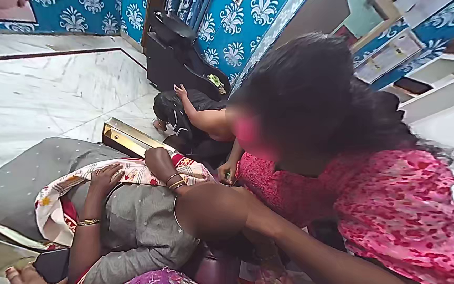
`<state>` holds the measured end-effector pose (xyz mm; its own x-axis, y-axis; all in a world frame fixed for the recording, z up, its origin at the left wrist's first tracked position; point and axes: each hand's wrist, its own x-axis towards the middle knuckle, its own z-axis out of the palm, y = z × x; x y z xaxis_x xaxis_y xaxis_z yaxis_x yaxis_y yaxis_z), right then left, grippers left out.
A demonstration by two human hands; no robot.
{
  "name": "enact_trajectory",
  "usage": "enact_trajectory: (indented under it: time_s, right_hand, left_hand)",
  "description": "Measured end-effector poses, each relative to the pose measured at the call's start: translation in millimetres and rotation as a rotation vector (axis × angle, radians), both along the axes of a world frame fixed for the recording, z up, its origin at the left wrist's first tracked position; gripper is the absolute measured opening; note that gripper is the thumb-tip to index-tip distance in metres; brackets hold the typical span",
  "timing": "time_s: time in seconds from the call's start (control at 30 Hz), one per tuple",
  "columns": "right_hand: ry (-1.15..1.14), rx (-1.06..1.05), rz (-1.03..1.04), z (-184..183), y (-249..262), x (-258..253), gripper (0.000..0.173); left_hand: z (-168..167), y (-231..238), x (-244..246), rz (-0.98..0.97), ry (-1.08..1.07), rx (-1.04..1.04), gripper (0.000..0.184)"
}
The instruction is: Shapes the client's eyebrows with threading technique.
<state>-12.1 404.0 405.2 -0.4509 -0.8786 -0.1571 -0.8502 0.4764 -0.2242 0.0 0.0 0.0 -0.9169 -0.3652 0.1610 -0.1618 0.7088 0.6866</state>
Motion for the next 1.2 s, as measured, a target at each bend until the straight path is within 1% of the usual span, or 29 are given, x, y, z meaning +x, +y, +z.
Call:
enact_trajectory:
  time_s: [0.03,0.07,0.1,0.23,0.37,0.43,0.57,0.63,0.67,0.7,0.73,0.77,0.8,0.83,0.9,0.97,1.03,1.1,1.13,1.2]
  right_hand:
    - [0.161,-0.001,0.19,-6.9,5.5,-6.2,0.02]
    - [0.246,-0.008,0.301,-11.4,8.6,-11.0,0.017]
    - [0.28,-0.007,0.347,-13.4,9.7,-13.2,0.016]
    - [0.274,0.052,0.329,-11.4,8.2,-12.8,0.015]
    - [0.26,0.103,0.299,-9.5,5.3,-11.3,0.016]
    - [0.218,0.166,0.271,-5.6,2.9,-10.3,0.017]
    - [0.125,0.232,0.204,-2.0,0.3,-9.4,0.023]
    - [0.046,0.222,0.141,0.6,-1.1,-7.4,0.028]
    - [0.028,0.203,0.13,1.3,-0.8,-6.4,0.028]
    - [0.037,0.189,0.141,1.4,-0.2,-5.7,0.027]
    - [0.007,0.164,0.106,0.8,0.2,-4.8,0.027]
    - [-0.063,0.119,0.022,-0.5,0.7,-3.7,0.029]
    - [-0.145,0.071,-0.078,-0.3,0.5,-2.1,0.032]
    - [-0.225,0.032,-0.178,0.4,0.1,-0.5,0.034]
    - [-0.312,0.025,-0.281,5.5,-1.5,2.3,0.036]
    - [-0.345,0.008,-0.32,6.1,-1.5,4.2,0.036]
    - [-0.316,0.001,-0.264,4.4,0.4,4.2,0.036]
    - [-0.223,0.042,-0.131,4.6,1.9,3.1,0.034]
    - [-0.197,0.063,-0.101,5.1,2.0,3.0,0.033]
    - [-0.226,0.057,-0.145,5.1,1.3,3.9,0.035]
  left_hand:
    - [0.1,0.1,-0.1,0.003,0.002,-0.005,0.052]
    - [1.2,0.2,0.2,0.0,-0.006,-0.003,0.051]
    - [1.6,0.5,0.5,-0.004,-0.013,-0.002,0.051]
    - [1.1,1.0,-0.1,-0.001,-0.001,-0.008,0.054]
    - [0.3,1.4,2.3,-0.003,0.023,-0.018,0.049]
    - [-1.4,1.6,0.7,-0.001,0.033,-0.029,0.048]
    - [-9.4,-0.7,-0.5,0.0,0.059,-0.06,0.052]
    - [-0.5,5.8,1.9,0.043,0.065,-0.093,0.047]
    - [20.9,10.0,5.5,0.047,-0.076,-0.077,0.044]
    - [57.7,9.2,8.4,-0.03,-0.359,0.006,0.045]
    - [58.3,11.3,9.5,-0.009,-0.331,0.05,0.044]
    - [31.8,12.2,9.0,0.042,-0.119,0.023,0.045]
    - [8.8,9.2,5.6,0.049,0.026,-0.014,0.048]
    - [-6.9,4.1,1.7,0.034,0.079,-0.05,0.052]
    - [-15.4,-1.2,-1.1,0.004,0.065,-0.061,0.055]
    - [-16.3,-2.2,-1.6,0.003,0.06,-0.049,0.054]
    - [-16.3,-2.6,-0.8,-0.001,0.061,-0.053,0.056]
    - [-14.0,-1.5,-0.1,-0.005,0.055,-0.049,0.058]
    - [-13.9,-1.4,-0.2,-0.005,0.056,-0.047,0.058]
    - [-17.3,-2.5,-1.2,-0.004,0.062,-0.045,0.06]
